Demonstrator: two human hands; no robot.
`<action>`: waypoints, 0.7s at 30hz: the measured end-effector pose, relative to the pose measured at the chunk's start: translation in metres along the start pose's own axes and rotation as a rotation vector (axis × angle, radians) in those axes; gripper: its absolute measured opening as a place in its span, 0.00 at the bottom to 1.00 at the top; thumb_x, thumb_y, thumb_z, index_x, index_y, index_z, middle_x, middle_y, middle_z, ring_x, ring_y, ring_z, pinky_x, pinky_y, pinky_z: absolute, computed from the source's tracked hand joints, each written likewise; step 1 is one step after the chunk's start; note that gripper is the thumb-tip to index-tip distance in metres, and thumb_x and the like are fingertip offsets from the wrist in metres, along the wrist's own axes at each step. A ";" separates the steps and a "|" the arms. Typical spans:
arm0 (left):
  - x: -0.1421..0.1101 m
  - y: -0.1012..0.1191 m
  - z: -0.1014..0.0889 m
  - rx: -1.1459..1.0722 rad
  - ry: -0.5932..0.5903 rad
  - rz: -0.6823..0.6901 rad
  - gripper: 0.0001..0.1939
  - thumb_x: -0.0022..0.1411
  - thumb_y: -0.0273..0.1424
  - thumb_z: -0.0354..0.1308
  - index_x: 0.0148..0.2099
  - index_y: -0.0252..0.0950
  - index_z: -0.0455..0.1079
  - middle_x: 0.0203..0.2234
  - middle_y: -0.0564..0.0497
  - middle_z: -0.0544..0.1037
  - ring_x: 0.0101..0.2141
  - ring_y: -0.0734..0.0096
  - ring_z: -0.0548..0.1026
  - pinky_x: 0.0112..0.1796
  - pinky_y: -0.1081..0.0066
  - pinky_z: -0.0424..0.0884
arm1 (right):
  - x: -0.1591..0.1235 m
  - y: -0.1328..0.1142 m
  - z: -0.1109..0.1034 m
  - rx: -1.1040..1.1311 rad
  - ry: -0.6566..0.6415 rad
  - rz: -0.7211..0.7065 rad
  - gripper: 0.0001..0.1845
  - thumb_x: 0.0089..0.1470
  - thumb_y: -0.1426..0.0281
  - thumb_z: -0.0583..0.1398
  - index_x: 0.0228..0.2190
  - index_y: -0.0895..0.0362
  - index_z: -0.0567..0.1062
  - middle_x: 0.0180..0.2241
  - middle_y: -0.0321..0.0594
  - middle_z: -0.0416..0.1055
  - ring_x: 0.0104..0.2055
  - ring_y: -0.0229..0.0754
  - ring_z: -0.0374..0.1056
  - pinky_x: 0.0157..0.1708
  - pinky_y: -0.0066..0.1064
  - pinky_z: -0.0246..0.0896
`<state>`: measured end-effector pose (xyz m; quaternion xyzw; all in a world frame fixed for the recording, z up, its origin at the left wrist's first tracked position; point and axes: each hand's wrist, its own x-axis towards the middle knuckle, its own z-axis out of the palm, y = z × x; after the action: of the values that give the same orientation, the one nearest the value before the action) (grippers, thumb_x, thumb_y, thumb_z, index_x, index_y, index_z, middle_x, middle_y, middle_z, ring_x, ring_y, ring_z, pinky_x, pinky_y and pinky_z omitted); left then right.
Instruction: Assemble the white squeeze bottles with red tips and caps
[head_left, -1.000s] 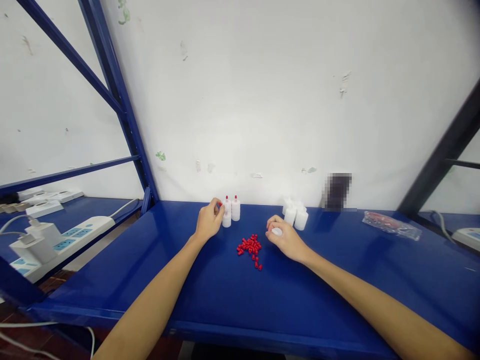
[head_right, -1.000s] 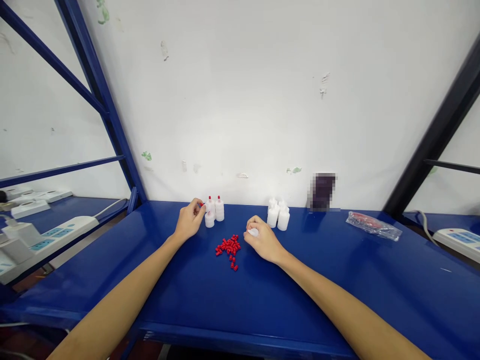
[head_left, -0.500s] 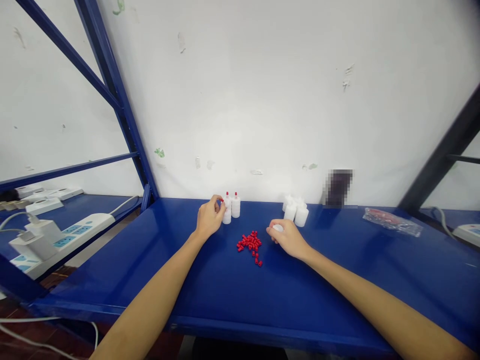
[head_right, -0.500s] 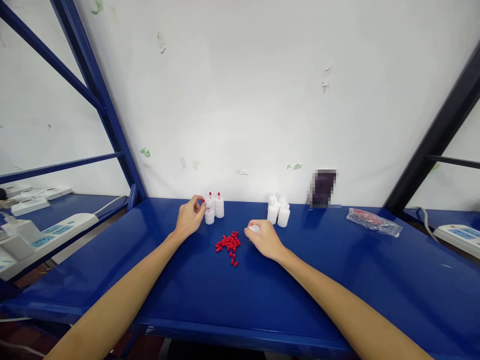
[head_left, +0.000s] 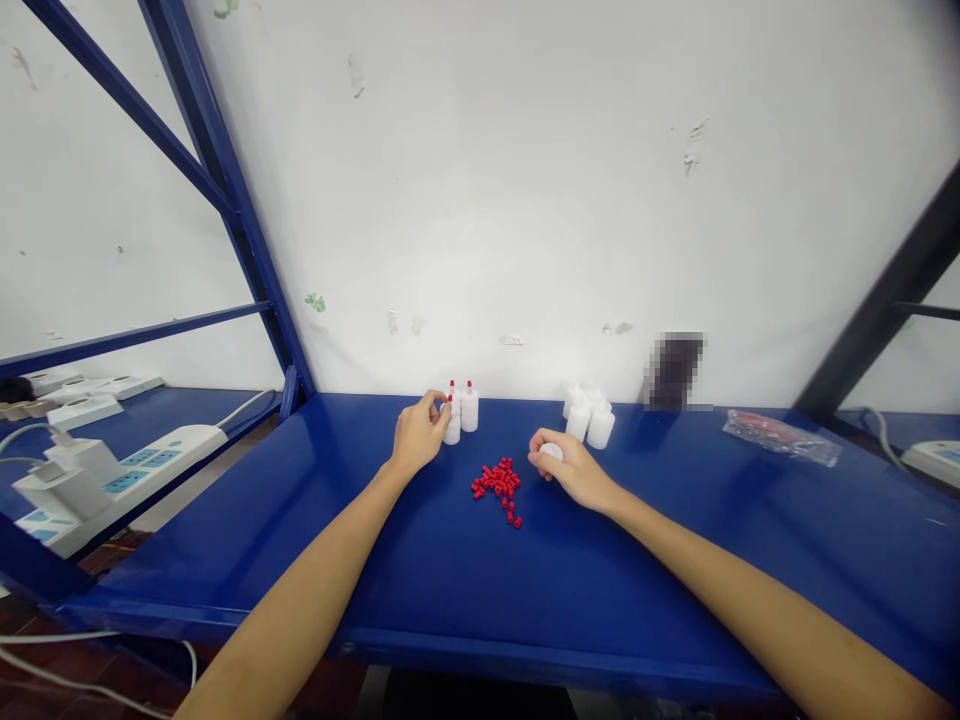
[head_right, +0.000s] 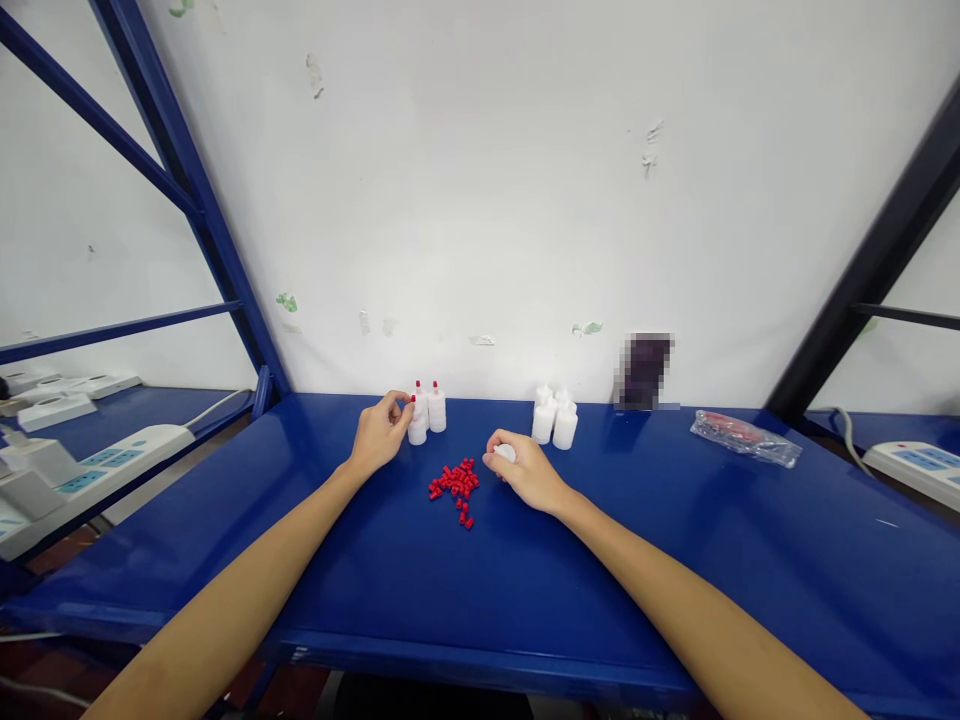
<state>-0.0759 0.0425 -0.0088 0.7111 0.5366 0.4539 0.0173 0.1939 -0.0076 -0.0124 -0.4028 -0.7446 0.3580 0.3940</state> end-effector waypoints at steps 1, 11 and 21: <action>0.000 -0.001 0.001 -0.005 -0.001 0.001 0.09 0.65 0.37 0.51 0.41 0.39 0.69 0.17 0.59 0.64 0.20 0.74 0.66 0.28 0.74 0.58 | 0.000 0.000 0.000 -0.014 -0.009 -0.012 0.08 0.54 0.64 0.57 0.28 0.55 0.68 0.22 0.32 0.66 0.25 0.38 0.64 0.27 0.29 0.60; -0.012 0.017 -0.003 -0.022 -0.069 0.141 0.12 0.67 0.34 0.47 0.45 0.38 0.70 0.18 0.58 0.65 0.21 0.74 0.65 0.29 0.74 0.60 | 0.001 0.000 -0.002 -0.034 0.002 0.025 0.10 0.55 0.63 0.57 0.27 0.55 0.70 0.19 0.33 0.70 0.24 0.39 0.67 0.27 0.29 0.59; -0.025 0.030 0.012 -0.009 -0.549 0.508 0.20 0.68 0.25 0.43 0.55 0.41 0.71 0.39 0.48 0.72 0.38 0.69 0.72 0.40 0.71 0.68 | 0.001 0.000 0.002 -0.095 0.062 0.030 0.11 0.55 0.62 0.58 0.25 0.55 0.71 0.23 0.38 0.77 0.28 0.43 0.73 0.32 0.32 0.64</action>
<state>-0.0460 0.0157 -0.0165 0.9168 0.3162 0.2388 0.0504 0.1917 -0.0071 -0.0133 -0.4429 -0.7420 0.3153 0.3921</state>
